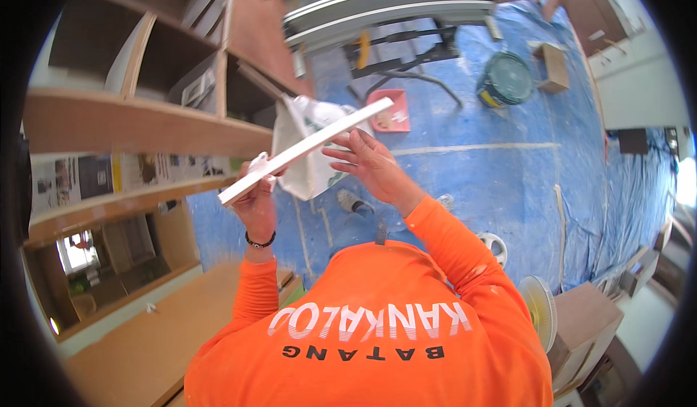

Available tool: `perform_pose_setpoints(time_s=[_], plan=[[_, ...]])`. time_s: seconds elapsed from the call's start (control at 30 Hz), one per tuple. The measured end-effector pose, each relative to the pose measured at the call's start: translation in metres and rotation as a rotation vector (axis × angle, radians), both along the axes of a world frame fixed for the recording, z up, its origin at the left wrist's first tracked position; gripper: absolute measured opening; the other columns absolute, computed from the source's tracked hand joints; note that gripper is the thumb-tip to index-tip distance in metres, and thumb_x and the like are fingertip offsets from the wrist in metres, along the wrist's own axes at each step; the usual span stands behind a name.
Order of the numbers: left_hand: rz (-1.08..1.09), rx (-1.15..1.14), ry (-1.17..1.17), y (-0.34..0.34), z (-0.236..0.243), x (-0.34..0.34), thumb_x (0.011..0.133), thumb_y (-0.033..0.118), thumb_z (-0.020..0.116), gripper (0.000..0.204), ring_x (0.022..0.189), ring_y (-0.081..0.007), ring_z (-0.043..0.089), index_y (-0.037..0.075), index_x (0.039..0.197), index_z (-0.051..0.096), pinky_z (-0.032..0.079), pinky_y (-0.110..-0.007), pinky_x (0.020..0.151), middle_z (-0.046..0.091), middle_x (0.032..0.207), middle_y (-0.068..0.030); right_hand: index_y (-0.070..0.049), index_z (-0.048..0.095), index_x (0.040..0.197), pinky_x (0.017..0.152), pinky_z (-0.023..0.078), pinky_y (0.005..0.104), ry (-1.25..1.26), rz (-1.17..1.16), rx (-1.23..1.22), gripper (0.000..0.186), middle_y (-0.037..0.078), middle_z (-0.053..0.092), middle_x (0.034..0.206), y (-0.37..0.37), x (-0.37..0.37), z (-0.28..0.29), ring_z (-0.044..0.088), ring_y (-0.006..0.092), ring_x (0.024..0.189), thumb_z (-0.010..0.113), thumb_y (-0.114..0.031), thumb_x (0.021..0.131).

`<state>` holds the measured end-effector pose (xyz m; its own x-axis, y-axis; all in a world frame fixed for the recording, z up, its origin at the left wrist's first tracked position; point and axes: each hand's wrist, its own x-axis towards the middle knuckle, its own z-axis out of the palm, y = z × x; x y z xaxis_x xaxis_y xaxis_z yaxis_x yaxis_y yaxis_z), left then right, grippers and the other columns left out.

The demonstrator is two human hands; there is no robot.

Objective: The person retrieves a paint can, opens it, and stirs the contents with a stick. They then pour some paint into a coconut shell and continue mixing by hand before moving to a sink area.

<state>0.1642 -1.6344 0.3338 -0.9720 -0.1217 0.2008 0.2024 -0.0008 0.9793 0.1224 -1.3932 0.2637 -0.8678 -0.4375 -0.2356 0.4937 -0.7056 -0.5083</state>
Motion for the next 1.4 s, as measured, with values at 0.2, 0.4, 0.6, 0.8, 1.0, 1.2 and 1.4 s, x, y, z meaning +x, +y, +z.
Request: perform_pose_setpoints(time_s=[0.2,0.4,0.6,0.8,1.0,1.2,1.4], plan=[[-0.525,0.159,-0.112,0.196,-0.002,-0.029,0.086,0.003,0.082,0.067,0.117,-0.0302,0.068,-0.001,0.146,0.054,0.056,-0.042,0.102,0.066,0.135,-0.0186,-0.007,0.052,0.14,0.108,0.056,0.0501,0.035,-0.478,-0.047,0.036,0.022,0.058,0.147,0.205,0.023,0.057,0.065,0.0385,0.127,0.056,-0.026,0.11],[-0.801,0.093,-0.205,0.344,0.002,-0.075,0.086,-0.009,0.078,0.073,0.123,-0.0222,0.063,0.004,0.152,0.052,0.053,-0.038,0.104,0.062,0.141,-0.0123,-0.006,0.05,0.145,0.108,0.056,0.049,0.198,-0.759,0.096,0.039,0.02,0.059,0.146,0.403,0.06,0.078,0.062,0.0407,0.131,0.055,-0.023,0.11],[-0.961,0.239,-0.28,0.483,-0.011,-0.147,0.096,-0.002,0.062,0.052,0.116,-0.0249,0.068,0.001,0.148,0.056,0.054,-0.039,0.099,0.067,0.134,-0.0141,-0.004,0.048,0.145,0.104,0.06,0.0485,0.274,-1.054,0.266,0.04,0.023,0.06,0.143,0.575,0.076,0.098,0.063,0.0428,0.129,0.055,-0.022,0.11],[-1.062,0.149,-0.233,0.669,-0.027,-0.23,0.098,0.002,0.059,0.049,0.112,-0.0212,0.069,0.004,0.147,0.059,0.054,-0.035,0.094,0.068,0.131,-0.0115,-0.004,0.044,0.147,0.104,0.058,0.0454,0.229,-1.21,0.639,0.042,0.022,0.061,0.143,0.733,0.074,0.117,0.063,0.0406,0.13,0.057,-0.018,0.109],[-1.077,-0.323,0.14,0.872,-0.006,-0.295,0.098,0.0,0.058,0.052,0.105,-0.018,0.07,0.009,0.15,0.055,0.055,-0.03,0.084,0.068,0.123,-0.0093,-0.003,0.044,0.147,0.108,0.054,0.0442,0.038,-1.404,1.07,0.039,0.021,0.061,0.142,0.868,0.099,0.104,0.064,0.0348,0.13,0.055,-0.013,0.11],[-1.006,-0.542,0.367,1.027,-0.009,-0.363,0.099,0.007,0.065,0.043,0.093,-0.0205,0.071,0.004,0.142,0.059,0.058,-0.034,0.072,0.07,0.117,-0.0112,-0.004,0.043,0.148,0.11,0.051,0.0438,-0.231,-1.536,1.057,0.042,0.019,0.059,0.143,0.999,0.153,0.018,0.062,0.0313,0.13,0.057,-0.014,0.11],[-0.724,-0.503,0.107,1.102,-0.025,-0.395,0.098,0.016,0.074,0.051,0.103,-0.0203,0.071,0.002,0.143,0.058,0.058,-0.033,0.081,0.072,0.116,-0.0113,-0.001,0.05,0.144,0.109,0.05,0.0379,-0.226,-1.353,1.151,0.039,0.016,0.064,0.136,1.16,0.076,-0.023,0.063,0.0233,0.127,0.06,-0.01,0.108]])
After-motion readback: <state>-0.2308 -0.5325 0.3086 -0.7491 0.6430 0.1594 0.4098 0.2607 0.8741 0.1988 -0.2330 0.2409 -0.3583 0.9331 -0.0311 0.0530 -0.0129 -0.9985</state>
